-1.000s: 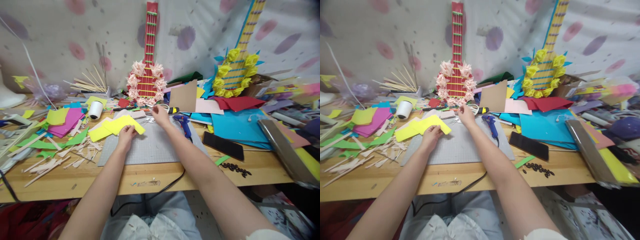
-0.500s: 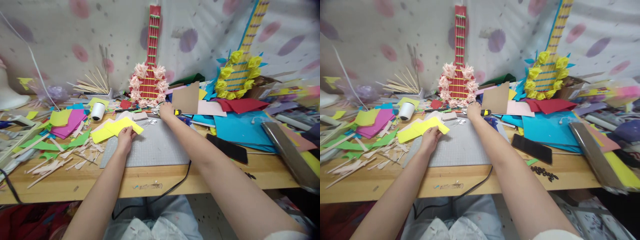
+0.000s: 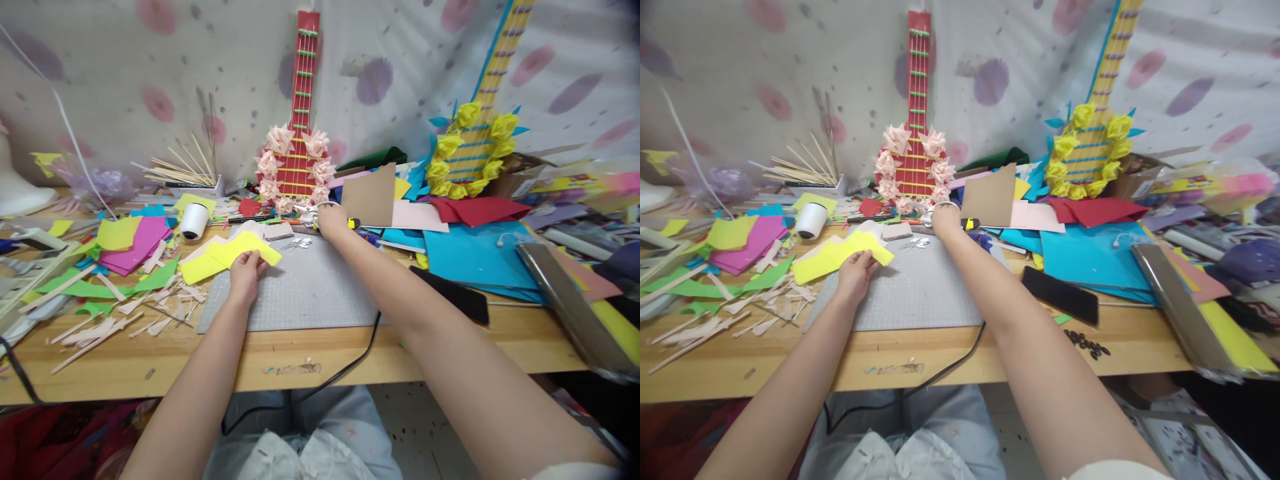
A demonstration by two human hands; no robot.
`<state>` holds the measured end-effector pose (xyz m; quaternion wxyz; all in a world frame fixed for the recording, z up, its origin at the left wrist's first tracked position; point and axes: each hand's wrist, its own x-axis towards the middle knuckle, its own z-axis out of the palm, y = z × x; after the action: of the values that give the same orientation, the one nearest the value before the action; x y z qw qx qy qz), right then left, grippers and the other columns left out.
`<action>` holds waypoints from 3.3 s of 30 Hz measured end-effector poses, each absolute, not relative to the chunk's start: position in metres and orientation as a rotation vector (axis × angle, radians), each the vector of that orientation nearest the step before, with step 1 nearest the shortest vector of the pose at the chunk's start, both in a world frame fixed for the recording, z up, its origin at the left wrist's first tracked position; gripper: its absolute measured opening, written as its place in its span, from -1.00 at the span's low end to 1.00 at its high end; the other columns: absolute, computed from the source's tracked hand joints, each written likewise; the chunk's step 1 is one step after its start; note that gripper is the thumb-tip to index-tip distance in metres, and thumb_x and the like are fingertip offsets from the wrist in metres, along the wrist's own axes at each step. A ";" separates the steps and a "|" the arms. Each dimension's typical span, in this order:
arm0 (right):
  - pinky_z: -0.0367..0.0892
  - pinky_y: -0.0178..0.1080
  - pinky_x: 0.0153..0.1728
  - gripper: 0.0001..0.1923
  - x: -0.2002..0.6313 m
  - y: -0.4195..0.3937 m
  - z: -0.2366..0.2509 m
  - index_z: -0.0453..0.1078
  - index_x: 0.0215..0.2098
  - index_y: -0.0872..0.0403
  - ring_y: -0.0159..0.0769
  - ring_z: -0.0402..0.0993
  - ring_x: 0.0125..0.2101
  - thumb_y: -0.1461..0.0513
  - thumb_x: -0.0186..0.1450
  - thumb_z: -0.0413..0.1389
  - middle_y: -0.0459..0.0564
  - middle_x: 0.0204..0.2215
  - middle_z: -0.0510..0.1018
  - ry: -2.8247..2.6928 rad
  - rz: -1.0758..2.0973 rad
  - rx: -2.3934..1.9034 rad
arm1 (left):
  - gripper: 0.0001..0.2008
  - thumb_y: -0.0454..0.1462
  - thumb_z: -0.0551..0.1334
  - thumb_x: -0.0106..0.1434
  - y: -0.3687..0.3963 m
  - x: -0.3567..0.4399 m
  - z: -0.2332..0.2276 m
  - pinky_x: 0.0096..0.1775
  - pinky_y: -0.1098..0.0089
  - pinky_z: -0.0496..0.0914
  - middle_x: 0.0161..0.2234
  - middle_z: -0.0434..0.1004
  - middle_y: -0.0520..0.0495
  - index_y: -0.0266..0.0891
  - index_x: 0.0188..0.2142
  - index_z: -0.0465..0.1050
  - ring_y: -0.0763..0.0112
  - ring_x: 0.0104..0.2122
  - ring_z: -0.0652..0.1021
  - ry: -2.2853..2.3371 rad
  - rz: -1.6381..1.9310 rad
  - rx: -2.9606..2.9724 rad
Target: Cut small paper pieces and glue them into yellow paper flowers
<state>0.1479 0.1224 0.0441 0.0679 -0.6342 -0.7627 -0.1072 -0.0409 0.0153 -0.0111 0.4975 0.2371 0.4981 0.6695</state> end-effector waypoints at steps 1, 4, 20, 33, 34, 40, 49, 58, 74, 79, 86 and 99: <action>0.17 -0.19 -0.22 -0.66 0.147 0.121 0.046 0.33 -0.10 0.33 -0.08 0.37 -0.13 0.39 0.22 -0.14 0.34 -0.15 0.45 -2.300 -0.312 -1.911 | -0.84 -0.29 0.26 -0.04 0.015 -0.041 -0.011 -0.34 0.48 0.42 -0.53 0.38 0.03 -0.32 -0.50 0.29 0.59 -0.51 0.45 1.213 1.620 0.571; 0.18 -0.21 -0.25 -0.67 0.147 0.118 0.051 0.31 -0.09 0.33 -0.08 0.38 -0.15 0.39 0.21 -0.11 0.33 -0.17 0.46 -2.310 -0.269 -1.943 | -0.85 -0.30 0.26 -0.04 0.015 -0.041 -0.009 -0.36 0.49 0.42 -0.57 0.36 0.05 -0.31 -0.53 0.29 0.60 -0.53 0.44 1.226 1.621 0.563; 0.23 -0.21 -0.25 -0.71 0.137 0.102 0.058 0.35 -0.22 0.14 -0.18 0.37 -0.24 0.13 0.16 0.05 0.12 -0.26 0.49 -1.985 0.368 -1.699 | -0.90 -0.33 0.23 -0.05 0.014 -0.043 -0.003 -0.33 0.47 0.42 -0.55 0.40 0.01 -0.32 -0.54 0.32 0.57 -0.51 0.45 1.219 1.615 0.535; 0.23 -0.32 -0.43 -0.65 0.129 0.035 -0.010 0.28 -0.41 0.07 -0.41 0.32 -0.48 0.12 -0.10 0.26 -0.14 -0.49 0.43 -1.605 1.145 -1.254 | -0.76 -0.25 0.33 -0.16 0.012 -0.035 -0.008 -0.45 0.42 0.40 -0.60 0.36 0.05 -0.30 -0.61 0.26 0.50 -0.53 0.43 1.198 1.570 0.691; 0.23 -0.32 -0.43 -0.65 0.129 0.035 -0.011 0.27 -0.39 0.06 -0.41 0.32 -0.48 0.12 -0.09 0.24 -0.15 -0.47 0.43 -1.617 1.115 -1.259 | -0.75 -0.25 0.33 -0.17 0.012 -0.035 -0.009 -0.46 0.41 0.40 -0.60 0.36 0.05 -0.29 -0.61 0.26 0.49 -0.54 0.43 1.213 1.562 0.713; 0.17 -0.33 -0.44 -0.63 0.117 0.023 -0.006 0.20 -0.35 0.04 -0.42 0.25 -0.49 0.12 -0.07 0.21 -0.17 -0.47 0.38 -1.770 0.962 -1.250 | -0.72 -0.22 0.36 -0.20 0.009 -0.029 -0.012 -0.49 0.38 0.42 -0.64 0.33 0.08 -0.28 -0.63 0.27 0.50 -0.59 0.40 1.252 1.511 0.857; 0.18 -0.34 -0.44 -0.78 0.112 0.023 -0.012 0.20 -0.44 0.06 -0.43 0.25 -0.51 0.15 0.02 0.13 -0.17 -0.52 0.36 -1.798 0.914 -1.300 | -0.65 -0.10 0.35 -0.18 0.007 -0.029 -0.013 -0.48 0.38 0.43 -0.58 0.42 0.03 -0.30 -0.55 0.30 0.44 -0.53 0.48 1.223 1.366 1.026; 0.24 -0.34 -0.45 -0.75 0.125 0.034 -0.022 0.25 -0.47 0.09 -0.45 0.29 -0.52 0.15 -0.07 0.16 -0.17 -0.54 0.38 -1.477 1.114 -1.257 | -0.65 -0.14 0.35 -0.22 0.006 -0.032 -0.010 -0.45 0.40 0.42 -0.61 0.33 0.10 -0.28 -0.57 0.25 0.52 -0.55 0.41 1.266 1.385 1.005; 0.26 -0.34 -0.41 -0.78 0.132 0.035 -0.019 0.26 -0.46 0.08 -0.43 0.34 -0.49 0.18 -0.04 0.16 -0.16 -0.51 0.44 -1.471 1.027 -1.278 | -0.67 -0.28 0.29 -0.19 0.009 -0.034 -0.011 -0.46 0.38 0.44 -0.57 0.38 0.12 -0.25 -0.43 0.20 0.48 -0.55 0.47 1.288 1.475 0.936; 0.25 -0.33 -0.35 -0.79 0.138 0.035 -0.015 0.27 -0.40 0.07 -0.39 0.38 -0.42 0.15 0.02 0.13 -0.12 -0.44 0.48 -1.582 0.883 -1.447 | -0.71 -0.36 0.24 -0.16 0.013 -0.040 -0.013 -0.53 0.43 0.42 -0.54 0.38 0.09 -0.24 -0.39 0.21 0.48 -0.54 0.47 1.394 1.594 0.918; 0.23 -0.24 -0.28 -0.75 0.147 0.029 0.014 0.29 -0.33 0.07 -0.19 0.39 -0.24 0.09 0.10 0.08 0.07 -0.26 0.48 -1.976 0.430 -1.825 | -0.70 -0.35 0.21 -0.13 0.012 -0.040 -0.012 -0.56 0.47 0.38 -0.54 0.36 0.10 -0.24 -0.35 0.20 0.51 -0.57 0.44 1.480 1.559 0.938; 0.21 -0.13 -0.17 -0.78 0.147 0.138 0.040 0.36 -0.21 0.19 -0.09 0.36 -0.15 0.35 0.15 0.05 0.28 -0.19 0.46 -2.167 0.117 -1.921 | -0.73 -0.28 0.12 0.05 0.014 -0.040 -0.020 -0.58 0.49 0.35 -0.39 0.27 0.10 -0.17 -0.26 0.05 0.57 -0.63 0.46 1.506 1.596 0.866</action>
<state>0.1468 0.1379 0.0402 0.1216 -0.6578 -0.7422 0.0399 -0.0397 0.0143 -0.0202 0.3813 0.3395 0.5900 0.6254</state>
